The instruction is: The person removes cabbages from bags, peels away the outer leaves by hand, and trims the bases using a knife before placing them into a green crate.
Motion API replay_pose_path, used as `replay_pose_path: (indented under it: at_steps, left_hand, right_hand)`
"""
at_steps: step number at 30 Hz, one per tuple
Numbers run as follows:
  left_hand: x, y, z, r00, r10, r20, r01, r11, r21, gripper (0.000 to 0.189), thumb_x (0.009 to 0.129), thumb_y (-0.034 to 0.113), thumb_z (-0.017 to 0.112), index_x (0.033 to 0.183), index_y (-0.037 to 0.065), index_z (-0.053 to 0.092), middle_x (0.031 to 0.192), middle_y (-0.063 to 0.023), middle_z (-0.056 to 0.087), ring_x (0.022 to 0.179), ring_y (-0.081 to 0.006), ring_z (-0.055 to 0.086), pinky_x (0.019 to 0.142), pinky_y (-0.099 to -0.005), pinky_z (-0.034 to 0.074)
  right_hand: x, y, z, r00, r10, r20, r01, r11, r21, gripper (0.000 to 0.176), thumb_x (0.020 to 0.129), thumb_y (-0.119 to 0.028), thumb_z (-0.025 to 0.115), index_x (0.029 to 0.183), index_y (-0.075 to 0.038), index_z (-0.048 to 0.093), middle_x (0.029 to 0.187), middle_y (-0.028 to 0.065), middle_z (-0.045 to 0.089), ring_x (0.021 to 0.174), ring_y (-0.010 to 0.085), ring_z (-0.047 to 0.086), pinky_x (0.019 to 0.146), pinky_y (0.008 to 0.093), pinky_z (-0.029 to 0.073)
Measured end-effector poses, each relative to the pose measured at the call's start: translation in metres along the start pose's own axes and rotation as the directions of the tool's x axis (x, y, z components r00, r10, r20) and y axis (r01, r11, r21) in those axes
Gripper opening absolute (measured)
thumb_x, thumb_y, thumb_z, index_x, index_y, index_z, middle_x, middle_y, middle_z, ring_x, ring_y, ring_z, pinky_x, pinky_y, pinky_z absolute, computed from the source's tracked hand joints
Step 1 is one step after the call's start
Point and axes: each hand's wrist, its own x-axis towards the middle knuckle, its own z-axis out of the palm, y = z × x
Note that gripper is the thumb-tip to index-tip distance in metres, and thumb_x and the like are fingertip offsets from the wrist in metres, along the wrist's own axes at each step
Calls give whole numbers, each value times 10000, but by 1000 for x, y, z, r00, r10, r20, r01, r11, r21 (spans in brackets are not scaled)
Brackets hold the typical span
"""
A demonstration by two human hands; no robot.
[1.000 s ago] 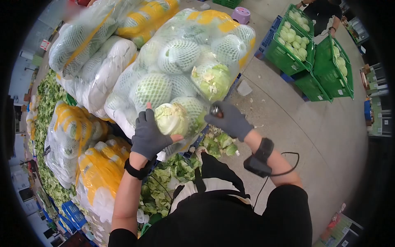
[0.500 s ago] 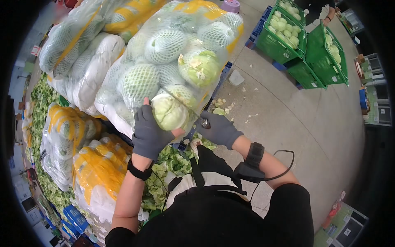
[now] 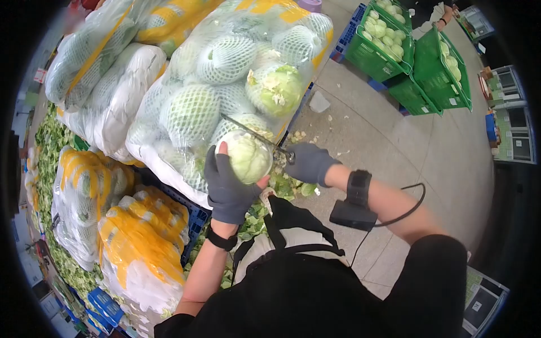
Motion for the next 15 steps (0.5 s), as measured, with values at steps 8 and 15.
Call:
replay_pose_path:
  at_steps: [8, 15]
  left_hand:
    - [-5, 7, 6, 997, -25, -79, 29, 998, 52, 938, 496, 267, 801, 1249, -1, 310, 1160, -288, 358, 1035, -444, 405, 849, -488, 381]
    - [-15, -1, 2, 989, 150, -6, -150, 989, -10, 938, 488, 258, 806, 1247, 7, 316, 1170, -261, 364, 1050, -429, 400, 868, -484, 370]
  right_hand:
    - [21, -31, -15, 999, -10, 35, 9, 1000, 15, 365, 670, -249, 565, 934, 1, 600, 847, 204, 616, 804, 344, 598, 724, 372, 466]
    - [-27, -15, 10, 1000, 14, 12, -18, 932, 361, 383, 687, -263, 561, 971, -7, 579, 851, 194, 615, 824, 318, 597, 739, 353, 454]
